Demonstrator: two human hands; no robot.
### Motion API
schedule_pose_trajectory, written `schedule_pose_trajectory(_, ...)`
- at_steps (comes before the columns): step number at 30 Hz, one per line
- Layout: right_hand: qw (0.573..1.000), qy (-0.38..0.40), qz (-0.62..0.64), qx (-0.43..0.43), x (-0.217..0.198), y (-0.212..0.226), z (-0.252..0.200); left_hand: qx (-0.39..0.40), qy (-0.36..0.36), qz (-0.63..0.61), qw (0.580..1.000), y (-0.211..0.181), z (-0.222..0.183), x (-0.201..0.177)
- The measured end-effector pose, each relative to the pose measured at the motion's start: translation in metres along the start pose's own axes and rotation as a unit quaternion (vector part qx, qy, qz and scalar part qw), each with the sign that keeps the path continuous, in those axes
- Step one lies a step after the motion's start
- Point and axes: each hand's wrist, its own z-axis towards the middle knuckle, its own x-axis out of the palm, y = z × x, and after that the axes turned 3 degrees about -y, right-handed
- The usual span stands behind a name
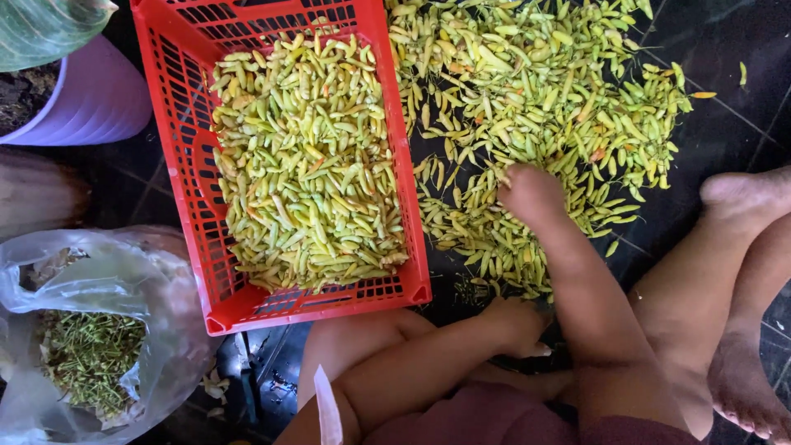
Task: Picking stems from a pile of yellow-green plant material and placing them into a red basket while sitting on the floor.
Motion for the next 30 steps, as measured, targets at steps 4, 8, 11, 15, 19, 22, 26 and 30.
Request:
schedule_pose_trajectory(4, 0.936, 0.003, 0.343, 0.081, -0.040, -0.007, -0.018, -0.008, 0.009, 0.013, 1.000, -0.005, -0.003, 0.001)
schedule_pose_trajectory(8, 0.934, 0.035, 0.346, 0.083, -0.053, 0.013, -0.034, -0.017, 0.047, 0.023, 0.998, 0.001, 0.007, 0.011)
schedule_pose_trajectory(11, 0.971, 0.079, 0.224, 0.032, -0.016, 0.016, -0.029, -0.009, 0.046, 0.029, 0.998, 0.000, 0.007, 0.009)
schedule_pose_trajectory(15, 0.996, 0.032, -0.071, -0.052, 0.024, 0.001, -0.018, -0.010, 0.027, 0.043, 0.999, -0.007, -0.001, -0.003)
schedule_pose_trajectory(19, 0.929, -0.265, -0.251, -0.068, 0.038, -0.023, -0.003, -0.004, 0.050, 0.068, 0.996, -0.006, 0.004, -0.009)
schedule_pose_trajectory(22, 0.977, -0.189, -0.079, -0.063, 0.011, -0.028, -0.016, 0.013, 0.042, 0.046, 0.998, -0.011, -0.001, -0.014)
schedule_pose_trajectory(26, 0.999, -0.029, -0.014, -0.034, 0.007, 0.000, -0.029, 0.017, 0.044, 0.060, 0.997, -0.003, 0.003, -0.003)
schedule_pose_trajectory(30, 0.990, 0.025, -0.108, -0.085, 0.037, -0.008, -0.022, 0.040, 0.008, 0.036, 0.998, -0.002, -0.006, -0.008)
